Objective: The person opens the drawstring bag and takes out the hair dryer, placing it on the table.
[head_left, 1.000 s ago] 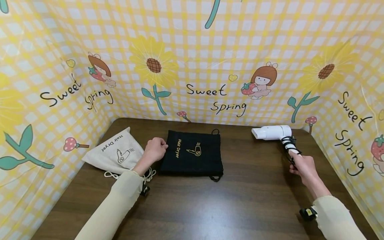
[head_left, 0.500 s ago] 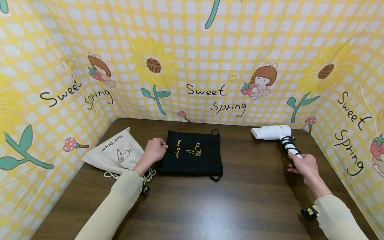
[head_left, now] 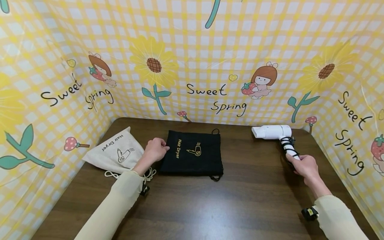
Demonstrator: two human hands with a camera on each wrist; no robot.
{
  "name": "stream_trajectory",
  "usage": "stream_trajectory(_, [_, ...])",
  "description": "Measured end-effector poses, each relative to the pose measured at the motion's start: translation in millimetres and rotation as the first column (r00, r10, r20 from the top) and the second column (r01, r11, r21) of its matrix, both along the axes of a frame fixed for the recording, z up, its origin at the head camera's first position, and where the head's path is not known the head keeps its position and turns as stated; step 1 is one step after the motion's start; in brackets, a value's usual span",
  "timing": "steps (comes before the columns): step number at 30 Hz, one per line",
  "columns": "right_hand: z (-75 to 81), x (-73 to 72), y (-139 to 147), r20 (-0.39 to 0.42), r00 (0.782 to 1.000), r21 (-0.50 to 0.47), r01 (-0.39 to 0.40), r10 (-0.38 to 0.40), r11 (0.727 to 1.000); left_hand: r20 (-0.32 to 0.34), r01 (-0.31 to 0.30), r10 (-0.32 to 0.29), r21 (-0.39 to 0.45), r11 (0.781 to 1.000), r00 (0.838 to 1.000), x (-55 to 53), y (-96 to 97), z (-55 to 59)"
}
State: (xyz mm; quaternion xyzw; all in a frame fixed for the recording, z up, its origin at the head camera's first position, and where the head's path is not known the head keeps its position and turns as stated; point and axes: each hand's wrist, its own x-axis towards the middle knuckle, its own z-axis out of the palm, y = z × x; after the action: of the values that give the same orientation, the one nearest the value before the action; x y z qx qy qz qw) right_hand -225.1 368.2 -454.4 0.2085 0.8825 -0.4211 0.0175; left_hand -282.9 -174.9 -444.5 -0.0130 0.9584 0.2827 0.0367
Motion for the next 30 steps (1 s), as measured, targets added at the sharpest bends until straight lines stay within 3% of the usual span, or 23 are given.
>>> stream_trajectory(7, [2.4, -0.7, 0, 0.011, 1.000, 0.063, -0.015, 0.015, 0.998, 0.022, 0.004, -0.003, -0.017, 1.000, 1.000, 1.5, 1.3, 1.6])
stream_trajectory(15, [3.1, -2.1, 3, 0.038, 0.998, 0.040, -0.050, 0.048, 0.998, 0.056, 0.030, -0.027, -0.040, 0.999, 0.998, 3.1, 2.6, 2.6])
stream_trajectory(30, [2.0, -3.3, 6, 0.071, 0.993, 0.046, -0.094, 0.090, 0.995, 0.078, 0.098, -0.094, -0.062, 0.993, 0.993, 6.5, 2.3, -7.4])
